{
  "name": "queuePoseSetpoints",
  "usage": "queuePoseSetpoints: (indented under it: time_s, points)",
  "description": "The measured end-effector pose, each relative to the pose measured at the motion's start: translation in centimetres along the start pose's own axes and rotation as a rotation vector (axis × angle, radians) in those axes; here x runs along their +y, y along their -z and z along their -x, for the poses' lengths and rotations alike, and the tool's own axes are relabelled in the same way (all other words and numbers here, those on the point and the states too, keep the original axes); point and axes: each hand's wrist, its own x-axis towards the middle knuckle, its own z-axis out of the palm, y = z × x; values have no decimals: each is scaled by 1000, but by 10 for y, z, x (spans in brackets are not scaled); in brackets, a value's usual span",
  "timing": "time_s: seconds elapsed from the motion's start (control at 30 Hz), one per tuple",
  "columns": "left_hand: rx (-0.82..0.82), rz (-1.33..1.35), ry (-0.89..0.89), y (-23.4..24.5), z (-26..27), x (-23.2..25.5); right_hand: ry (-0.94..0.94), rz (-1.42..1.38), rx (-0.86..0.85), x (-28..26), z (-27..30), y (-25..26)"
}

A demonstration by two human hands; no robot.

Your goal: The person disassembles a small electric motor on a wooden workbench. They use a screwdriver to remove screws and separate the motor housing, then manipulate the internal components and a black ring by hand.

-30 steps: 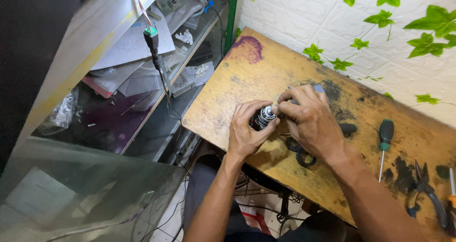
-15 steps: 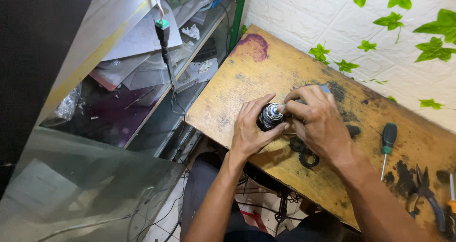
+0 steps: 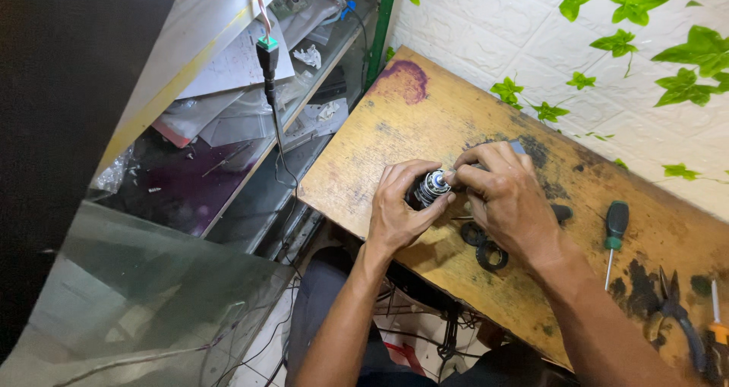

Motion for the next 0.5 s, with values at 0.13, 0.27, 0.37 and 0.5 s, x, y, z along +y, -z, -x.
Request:
queuePoseSetpoints:
  time_s: [0.13,0.27,0.37,0.5]
  points:
    - [21,51,29,3,-3,12,-41,-34,-11,-4,0,3]
    - [28,90,62,3,-2,9,-21,-28,7,-4,1,3]
    - [10,75,51,2,0,5,-15,-22,15,-4,1,2]
    - [7,66,48,1,0,3,-17,-20,10,-3,1,2]
